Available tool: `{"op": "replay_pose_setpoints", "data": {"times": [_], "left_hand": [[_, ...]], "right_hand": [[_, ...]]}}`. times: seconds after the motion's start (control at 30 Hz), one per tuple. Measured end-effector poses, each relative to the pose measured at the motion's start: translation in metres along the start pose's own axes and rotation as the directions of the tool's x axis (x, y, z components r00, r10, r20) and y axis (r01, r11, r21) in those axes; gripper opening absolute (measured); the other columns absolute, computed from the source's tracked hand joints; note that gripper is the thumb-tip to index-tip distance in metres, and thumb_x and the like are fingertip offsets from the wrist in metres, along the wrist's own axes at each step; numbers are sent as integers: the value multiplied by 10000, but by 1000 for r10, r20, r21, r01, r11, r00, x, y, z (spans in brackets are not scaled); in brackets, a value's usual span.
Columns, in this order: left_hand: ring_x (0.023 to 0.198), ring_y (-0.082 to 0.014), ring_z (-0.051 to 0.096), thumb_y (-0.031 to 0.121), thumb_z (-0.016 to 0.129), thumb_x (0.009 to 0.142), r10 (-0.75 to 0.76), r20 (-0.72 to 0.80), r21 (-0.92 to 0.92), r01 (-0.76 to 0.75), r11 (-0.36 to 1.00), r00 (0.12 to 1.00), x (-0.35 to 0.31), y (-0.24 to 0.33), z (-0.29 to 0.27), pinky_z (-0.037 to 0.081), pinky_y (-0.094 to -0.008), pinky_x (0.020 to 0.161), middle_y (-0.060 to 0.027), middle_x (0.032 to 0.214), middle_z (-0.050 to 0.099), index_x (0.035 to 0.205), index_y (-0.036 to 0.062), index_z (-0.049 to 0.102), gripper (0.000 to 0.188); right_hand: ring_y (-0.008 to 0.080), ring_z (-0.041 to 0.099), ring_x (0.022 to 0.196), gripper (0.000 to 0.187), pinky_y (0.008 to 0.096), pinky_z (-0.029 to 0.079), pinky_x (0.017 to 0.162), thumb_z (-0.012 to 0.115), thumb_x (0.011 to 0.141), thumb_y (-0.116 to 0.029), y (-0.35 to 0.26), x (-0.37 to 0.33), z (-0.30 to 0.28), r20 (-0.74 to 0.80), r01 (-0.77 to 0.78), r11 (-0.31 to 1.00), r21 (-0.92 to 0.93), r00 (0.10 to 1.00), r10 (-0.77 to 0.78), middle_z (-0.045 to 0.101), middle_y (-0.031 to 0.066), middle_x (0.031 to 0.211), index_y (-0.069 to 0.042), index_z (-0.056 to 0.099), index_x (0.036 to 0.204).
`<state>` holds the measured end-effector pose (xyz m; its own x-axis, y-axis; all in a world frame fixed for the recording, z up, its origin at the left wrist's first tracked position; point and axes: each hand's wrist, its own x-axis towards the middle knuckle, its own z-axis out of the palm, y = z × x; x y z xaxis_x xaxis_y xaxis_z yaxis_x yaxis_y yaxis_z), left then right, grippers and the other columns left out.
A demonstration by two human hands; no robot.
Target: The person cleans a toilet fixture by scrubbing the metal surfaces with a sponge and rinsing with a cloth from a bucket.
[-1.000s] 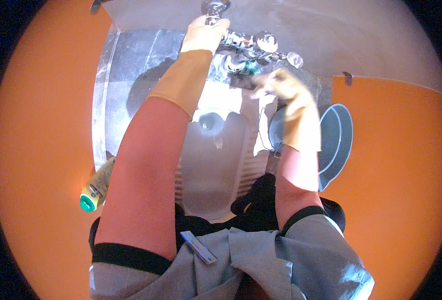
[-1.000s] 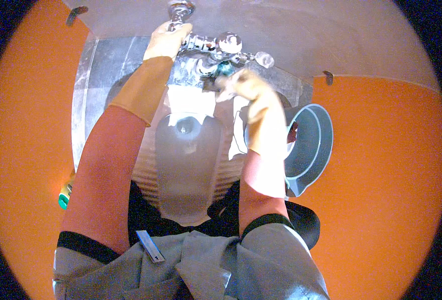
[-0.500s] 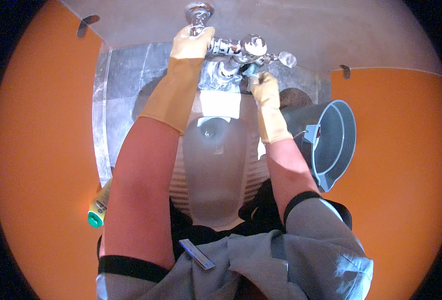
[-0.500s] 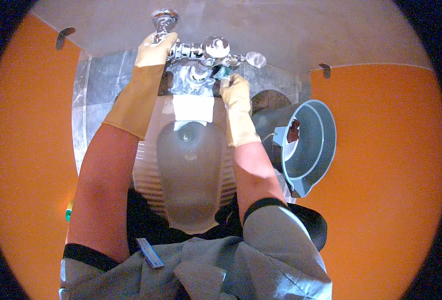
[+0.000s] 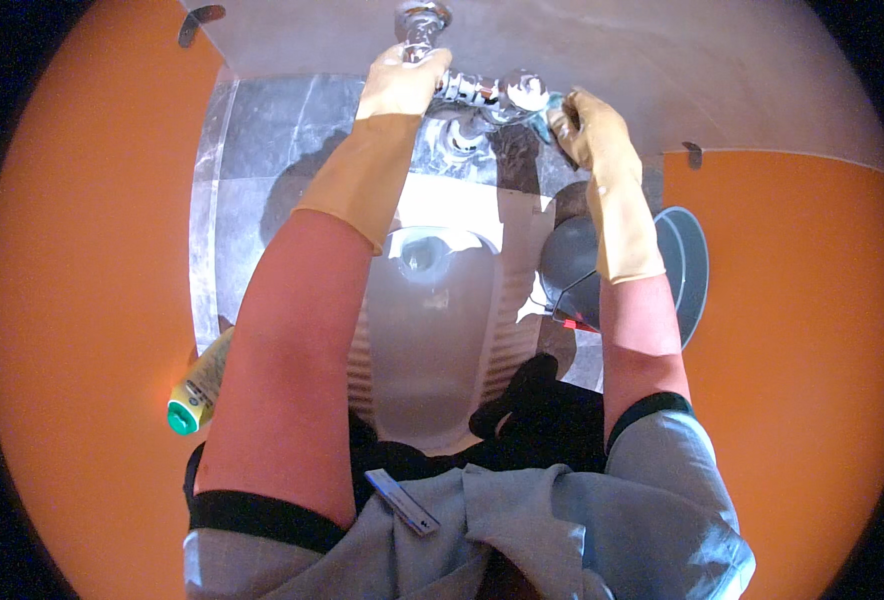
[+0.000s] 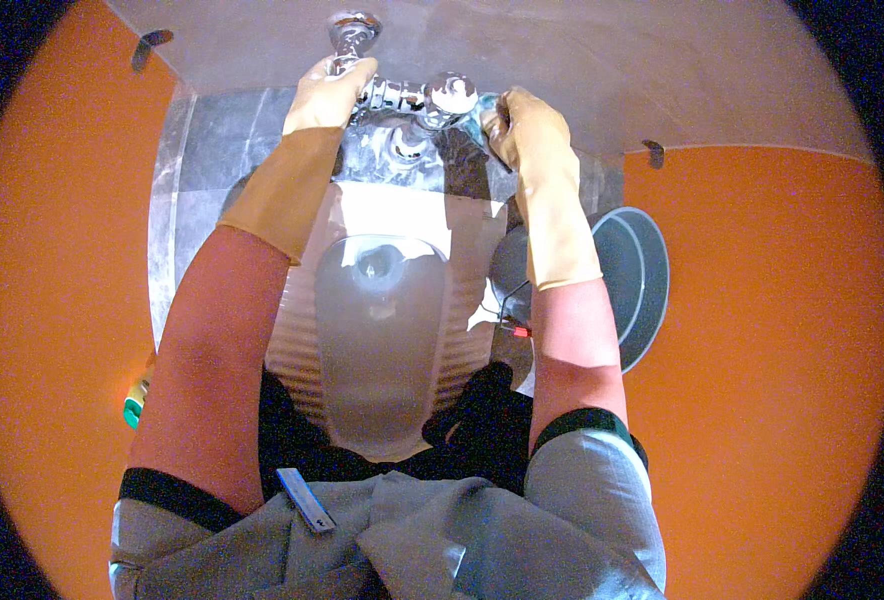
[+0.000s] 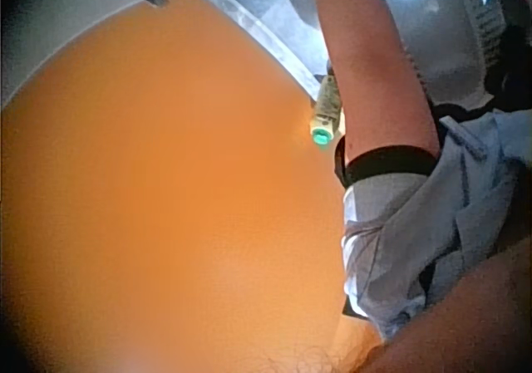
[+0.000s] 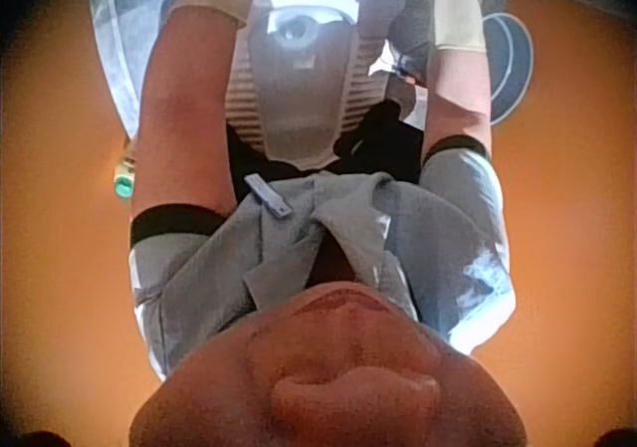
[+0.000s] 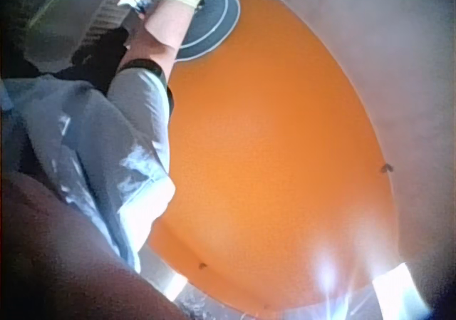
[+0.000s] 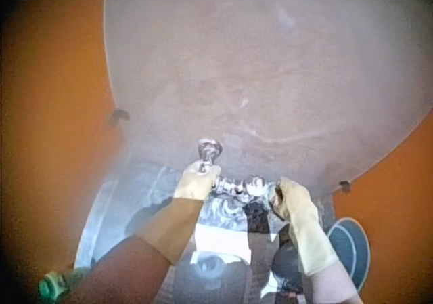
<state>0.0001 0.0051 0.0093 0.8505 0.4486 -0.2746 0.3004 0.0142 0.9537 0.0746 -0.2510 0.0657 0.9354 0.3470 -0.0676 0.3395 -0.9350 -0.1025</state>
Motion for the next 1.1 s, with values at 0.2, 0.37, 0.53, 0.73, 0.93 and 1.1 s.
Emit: {"op": "replay_pose_setpoints", "data": {"times": [0.2, 0.37, 0.53, 0.73, 0.93, 1.1], "left_hand": [[828, -206, 678, 410, 719, 811, 73, -96, -26, -75, 997, 993, -10, 6, 2, 519, -354, 813, -94, 856, 724, 945, 27, 726, 405], [817, -199, 669, 409, 726, 810, 63, -130, -6, -64, 998, 989, -11, 7, 4, 518, -351, 806, -89, 853, 722, 949, 29, 729, 404], [811, -209, 674, 411, 730, 823, 56, -116, 0, -56, 998, 992, -8, 6, 3, 521, -358, 811, -90, 856, 727, 967, 46, 739, 394], [791, -204, 675, 389, 739, 833, 53, -106, -25, -56, 998, 993, -8, 7, 2, 526, -367, 810, -86, 831, 728, 947, 42, 741, 366], [774, -201, 672, 326, 750, 830, 37, -90, -170, -52, 984, 995, -7, 0, 6, 528, -371, 770, -102, 844, 731, 959, 34, 739, 320], [781, -217, 680, 332, 754, 819, 28, -127, -128, -44, 991, 992, -5, -4, 9, 536, -376, 775, -109, 850, 733, 976, 30, 734, 340]], "right_hand": [[443, 678, 1108, 291, 468, 554, 952, 673, 947, -269, 4, 7, 18, -157, 7, 959, 284, 987, 39, 729, 232, 1120, -74, 698, 1160], [442, 672, 1128, 299, 472, 552, 969, 640, 973, -292, -9, -2, 11, -70, -92, 993, 73, 993, 97, 729, 245, 1105, -122, 700, 1212], [408, 668, 1186, 367, 500, 560, 986, 628, 979, -281, -34, 28, -4, 84, -235, 968, -93, 966, 243, 696, 195, 1279, -188, 652, 1333], [386, 636, 1268, 492, 478, 559, 1022, 649, 943, -137, -52, 52, -17, 358, -134, 945, -300, 902, 242, 672, 159, 1362, -228, 618, 1426], [395, 665, 1210, 386, 425, 562, 1011, 596, 978, -184, -52, 15, -25, 156, -71, 923, -378, 978, 139, 668, 175, 1357, -163, 660, 1358], [347, 699, 1176, 353, 431, 569, 953, 649, 948, -208, -49, 39, -20, 267, -196, 953, -231, 929, 256, 749, 157, 1197, -132, 708, 1288]]}}
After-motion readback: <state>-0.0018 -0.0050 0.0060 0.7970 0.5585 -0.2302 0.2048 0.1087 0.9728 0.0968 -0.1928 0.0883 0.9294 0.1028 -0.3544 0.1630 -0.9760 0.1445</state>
